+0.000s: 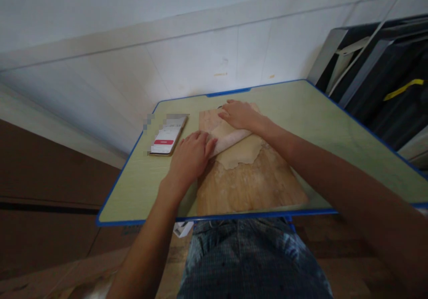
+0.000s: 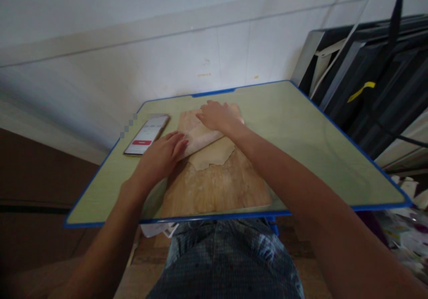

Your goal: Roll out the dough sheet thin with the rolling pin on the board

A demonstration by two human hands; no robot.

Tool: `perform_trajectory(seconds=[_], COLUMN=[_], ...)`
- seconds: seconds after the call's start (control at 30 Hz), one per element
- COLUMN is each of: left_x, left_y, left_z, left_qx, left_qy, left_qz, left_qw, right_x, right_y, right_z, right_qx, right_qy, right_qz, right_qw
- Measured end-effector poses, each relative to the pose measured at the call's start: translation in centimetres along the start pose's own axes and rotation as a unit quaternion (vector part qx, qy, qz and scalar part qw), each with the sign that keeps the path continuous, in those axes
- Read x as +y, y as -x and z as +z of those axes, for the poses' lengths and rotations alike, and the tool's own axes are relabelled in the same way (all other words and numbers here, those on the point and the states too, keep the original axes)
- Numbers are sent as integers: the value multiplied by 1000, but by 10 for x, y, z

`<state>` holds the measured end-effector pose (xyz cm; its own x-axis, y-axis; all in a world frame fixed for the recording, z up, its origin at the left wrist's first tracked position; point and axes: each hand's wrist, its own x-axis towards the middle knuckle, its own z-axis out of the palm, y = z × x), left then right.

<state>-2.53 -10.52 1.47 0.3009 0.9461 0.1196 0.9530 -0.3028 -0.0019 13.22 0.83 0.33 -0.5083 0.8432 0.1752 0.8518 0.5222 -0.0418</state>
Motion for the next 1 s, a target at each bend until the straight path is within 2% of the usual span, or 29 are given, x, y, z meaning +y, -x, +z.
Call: perform_trajectory(seconds=[0.1,0.23,0.4,0.6,0.87,1.0], left_x=[2,9,13,17,5,8], left_y=[3,15,24,30,20,23], left_z=[-1,-1,0,1,3,1], left_qx=[-6,-6,0,12,1,-4], left_qy=[-3,-1,5,-9,12,10], left_qz=[2,6,26,26,4,-3], left_qw=[1000,1000,1000,1000,1000,1000], right_x=[-3,-6,-2,0,0,-2], right_y=[-14,-7,13,27,-4,-1], right_z=[2,1,1,3,9,10], right_qx=[18,42,-1,-4,23,10], right_qy=[17,17,-2,-5,-31,-23], right_qz=[0,7,62,65,100,104], right_qw=[1000,999,998,998,994,994])
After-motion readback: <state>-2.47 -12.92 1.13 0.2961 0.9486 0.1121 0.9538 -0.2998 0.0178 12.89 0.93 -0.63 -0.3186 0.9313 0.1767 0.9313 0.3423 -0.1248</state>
